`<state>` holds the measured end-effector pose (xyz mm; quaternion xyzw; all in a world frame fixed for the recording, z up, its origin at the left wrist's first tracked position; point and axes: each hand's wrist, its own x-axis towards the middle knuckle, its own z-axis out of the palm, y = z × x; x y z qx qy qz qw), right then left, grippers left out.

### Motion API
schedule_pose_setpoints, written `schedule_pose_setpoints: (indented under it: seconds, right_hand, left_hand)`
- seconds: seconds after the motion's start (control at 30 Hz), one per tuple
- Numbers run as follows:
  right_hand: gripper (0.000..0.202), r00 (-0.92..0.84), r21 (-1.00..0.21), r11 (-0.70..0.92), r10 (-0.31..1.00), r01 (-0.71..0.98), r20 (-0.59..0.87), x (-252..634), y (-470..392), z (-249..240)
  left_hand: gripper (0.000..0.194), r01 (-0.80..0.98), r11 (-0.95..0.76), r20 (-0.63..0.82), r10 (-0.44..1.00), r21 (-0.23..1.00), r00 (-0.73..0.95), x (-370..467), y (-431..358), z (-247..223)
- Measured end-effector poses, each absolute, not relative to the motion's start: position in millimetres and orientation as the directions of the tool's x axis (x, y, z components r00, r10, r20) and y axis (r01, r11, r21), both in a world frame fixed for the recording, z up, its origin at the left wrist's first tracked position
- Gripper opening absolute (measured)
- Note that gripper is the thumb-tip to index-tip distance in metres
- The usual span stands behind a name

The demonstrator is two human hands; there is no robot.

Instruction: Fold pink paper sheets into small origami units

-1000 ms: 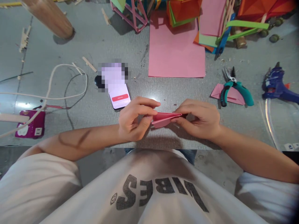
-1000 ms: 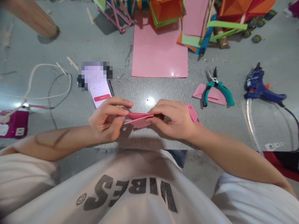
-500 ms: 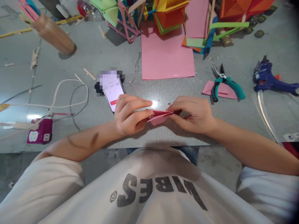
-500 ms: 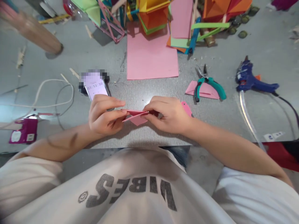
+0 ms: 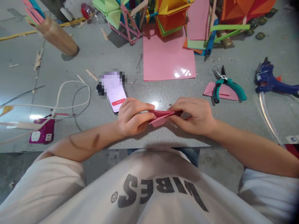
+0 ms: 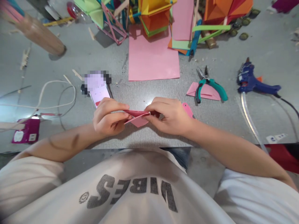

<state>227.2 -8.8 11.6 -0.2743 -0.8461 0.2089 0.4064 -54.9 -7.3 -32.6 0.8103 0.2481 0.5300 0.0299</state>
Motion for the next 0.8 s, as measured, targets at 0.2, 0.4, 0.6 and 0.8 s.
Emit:
schedule_pose_setpoints:
  seconds: [0.2, 0.4, 0.6, 0.8]
  right_hand:
    - [0.006, -0.523, -0.585, 0.750, 0.647, 0.307, 0.555, 228.2, -7.8, 10.1]
    - [0.004, -0.530, -0.581, 0.764, 0.628, 0.282, 0.570, 226.4, -8.5, 14.0]
    - [0.006, -0.533, -0.605, 0.749, 0.640, 0.271, 0.553, 226.5, -9.1, 13.5]
    - [0.008, -0.529, -0.644, 0.725, 0.657, 0.246, 0.537, 225.8, -9.5, 11.3]
  left_hand:
    - [0.014, 0.437, -0.863, 0.836, 0.423, 0.253, 0.350, -52.8, -5.1, -33.4]
    - [0.013, 0.388, -0.885, 0.824, 0.409, 0.256, 0.391, -53.0, -9.8, -24.7]
    - [0.019, 0.408, -0.901, 0.860, 0.319, 0.146, 0.397, -50.6, -9.0, -24.0]
    - [0.026, 0.393, -0.892, 0.823, 0.387, 0.221, 0.416, -48.0, -8.6, -27.6]
